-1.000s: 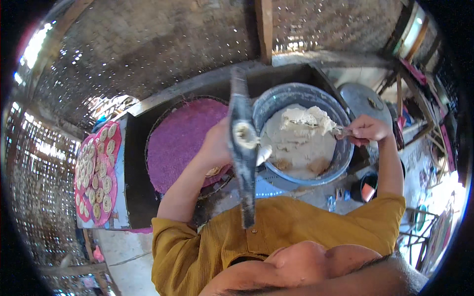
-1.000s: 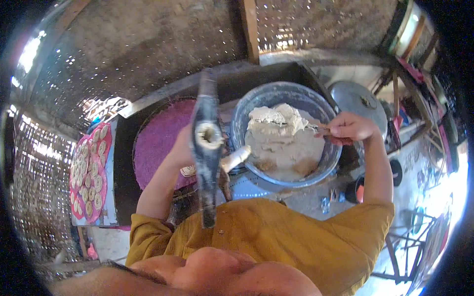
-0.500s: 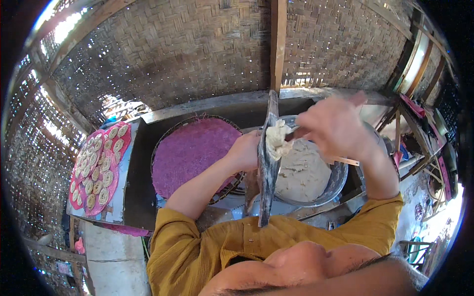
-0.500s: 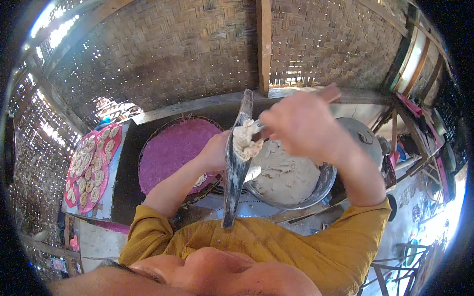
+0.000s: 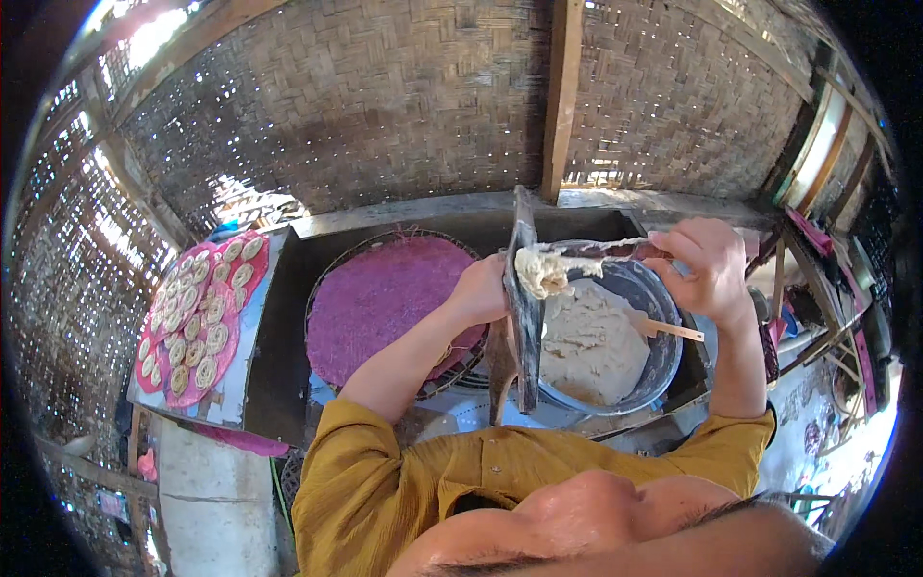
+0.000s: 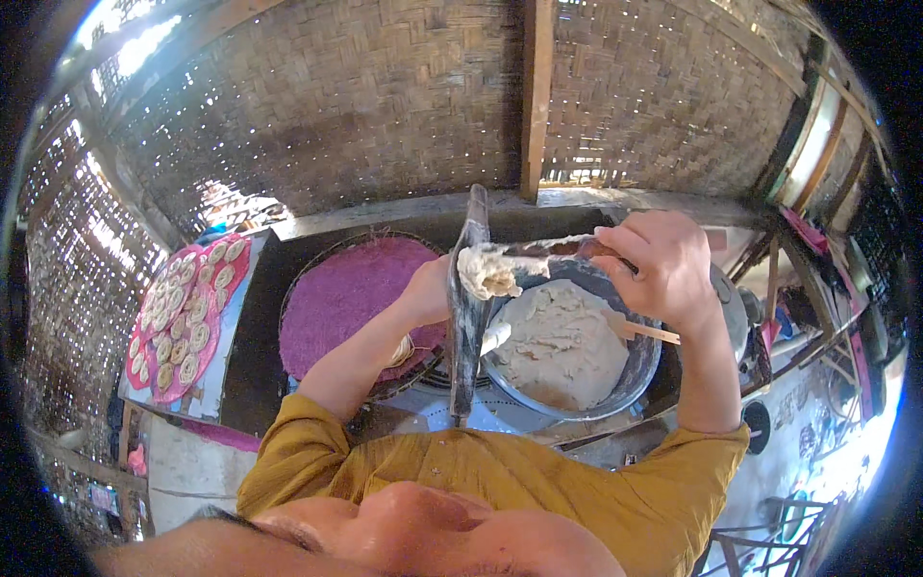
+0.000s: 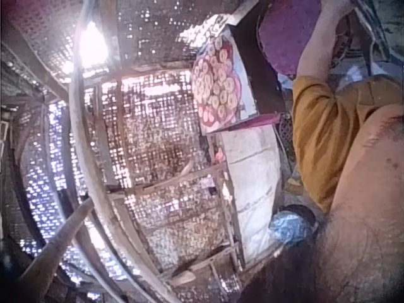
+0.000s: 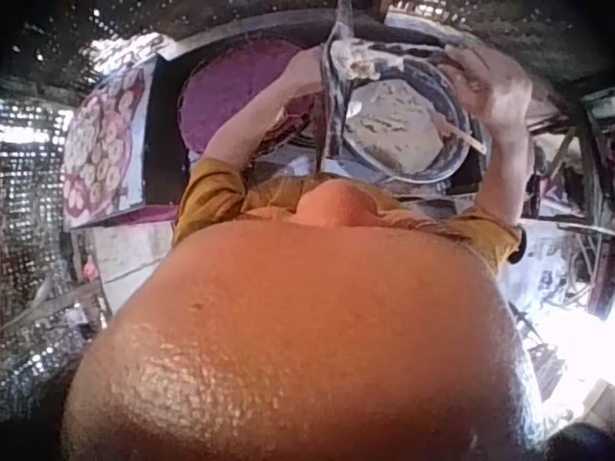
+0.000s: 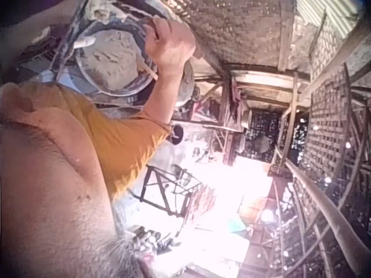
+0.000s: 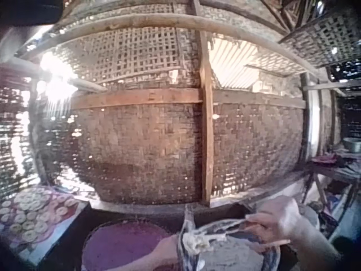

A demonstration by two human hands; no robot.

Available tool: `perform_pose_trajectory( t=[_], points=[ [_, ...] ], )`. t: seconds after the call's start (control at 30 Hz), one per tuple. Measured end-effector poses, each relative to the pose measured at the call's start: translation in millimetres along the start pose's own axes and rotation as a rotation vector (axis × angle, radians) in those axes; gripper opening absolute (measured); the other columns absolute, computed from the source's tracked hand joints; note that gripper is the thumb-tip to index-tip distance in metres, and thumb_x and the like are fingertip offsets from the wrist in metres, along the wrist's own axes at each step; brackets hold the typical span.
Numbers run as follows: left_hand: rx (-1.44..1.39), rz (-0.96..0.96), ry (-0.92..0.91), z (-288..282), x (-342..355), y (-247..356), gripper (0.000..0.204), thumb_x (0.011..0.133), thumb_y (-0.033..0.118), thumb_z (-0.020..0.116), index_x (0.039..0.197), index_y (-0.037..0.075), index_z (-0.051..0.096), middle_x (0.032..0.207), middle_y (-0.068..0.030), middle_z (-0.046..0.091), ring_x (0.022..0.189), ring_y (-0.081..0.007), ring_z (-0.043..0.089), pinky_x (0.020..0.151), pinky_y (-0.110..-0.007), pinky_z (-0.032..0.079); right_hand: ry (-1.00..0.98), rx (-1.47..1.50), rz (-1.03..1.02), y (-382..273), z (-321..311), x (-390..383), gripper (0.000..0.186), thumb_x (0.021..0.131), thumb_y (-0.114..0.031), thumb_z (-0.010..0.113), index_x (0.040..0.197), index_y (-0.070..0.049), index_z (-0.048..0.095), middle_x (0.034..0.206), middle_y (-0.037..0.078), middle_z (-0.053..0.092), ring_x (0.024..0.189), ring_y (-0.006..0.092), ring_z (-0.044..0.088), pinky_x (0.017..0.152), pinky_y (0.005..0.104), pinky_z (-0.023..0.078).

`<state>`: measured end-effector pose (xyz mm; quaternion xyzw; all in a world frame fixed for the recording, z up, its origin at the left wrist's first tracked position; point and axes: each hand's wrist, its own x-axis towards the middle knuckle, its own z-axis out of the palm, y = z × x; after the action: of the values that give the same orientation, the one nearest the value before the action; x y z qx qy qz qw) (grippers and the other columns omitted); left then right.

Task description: The person prepares dough spirals by piping a dough mixture onto several circular mats using a handheld tool.

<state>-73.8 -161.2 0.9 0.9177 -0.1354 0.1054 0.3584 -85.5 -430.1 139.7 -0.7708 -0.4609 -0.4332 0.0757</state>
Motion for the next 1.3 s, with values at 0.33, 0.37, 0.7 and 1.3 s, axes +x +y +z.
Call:
perform_pose_trajectory(
  t=[0.33, 0.37, 0.7, 1.3],
  points=[
    [0.039, -0.063, -0.128, 28, 18, 10, 0.045, 0.061, 0.035, 0.065, 0.097, 0.007, 0.061, 0.094, -0.0182, 0.061, 0.090, -0.0345, 0.057, 0.078, -0.039, 0.046, -0.302, 0.030, -0.161, -21, 51, -6, 0.015, 0.065, -0.021, 0.063, 0.072, -0.013, 0.051, 0.063, 0.002, 0.048, 0.063, 0.0223, 0.054, 0.057, 0.0367, 0.043],
    [0.038, -0.061, -0.129, 30, 19, 7, 0.045, 0.061, 0.035, 0.065, 0.097, 0.007, 0.061, 0.094, -0.0182, 0.061, 0.090, -0.0345, 0.057, 0.078, -0.039, 0.046, -0.313, 0.017, -0.176, -22, 56, -7, 0.016, 0.064, -0.021, 0.064, 0.074, -0.013, 0.055, 0.064, 0.002, 0.049, 0.063, 0.0211, 0.054, 0.057, 0.0350, 0.042],
    [-0.251, -0.152, -0.255, 5, 32, -29, 0.046, 0.069, 0.013, 0.070, 0.112, 0.007, 0.055, 0.102, -0.0035, 0.062, 0.090, -0.0122, 0.057, 0.079, -0.029, 0.046, -0.017, 0.057, 0.290, 27, 35, -34, 0.018, 0.061, -0.020, 0.072, 0.072, -0.010, 0.061, 0.060, 0.004, 0.056, 0.056, 0.0217, 0.056, 0.050, 0.0329, 0.043],
    [0.090, 0.002, -0.050, 12, 10, -13, 0.041, 0.069, 0.034, 0.060, 0.098, 0.006, 0.060, 0.098, -0.0187, 0.059, 0.094, -0.0350, 0.055, 0.081, -0.040, 0.044, -0.536, 0.122, 0.150, 8, 25, -1, 0.023, 0.075, -0.032, 0.060, 0.072, -0.009, 0.059, 0.062, 0.009, 0.057, 0.061, 0.0278, 0.057, 0.053, 0.0384, 0.043]
  ],
)
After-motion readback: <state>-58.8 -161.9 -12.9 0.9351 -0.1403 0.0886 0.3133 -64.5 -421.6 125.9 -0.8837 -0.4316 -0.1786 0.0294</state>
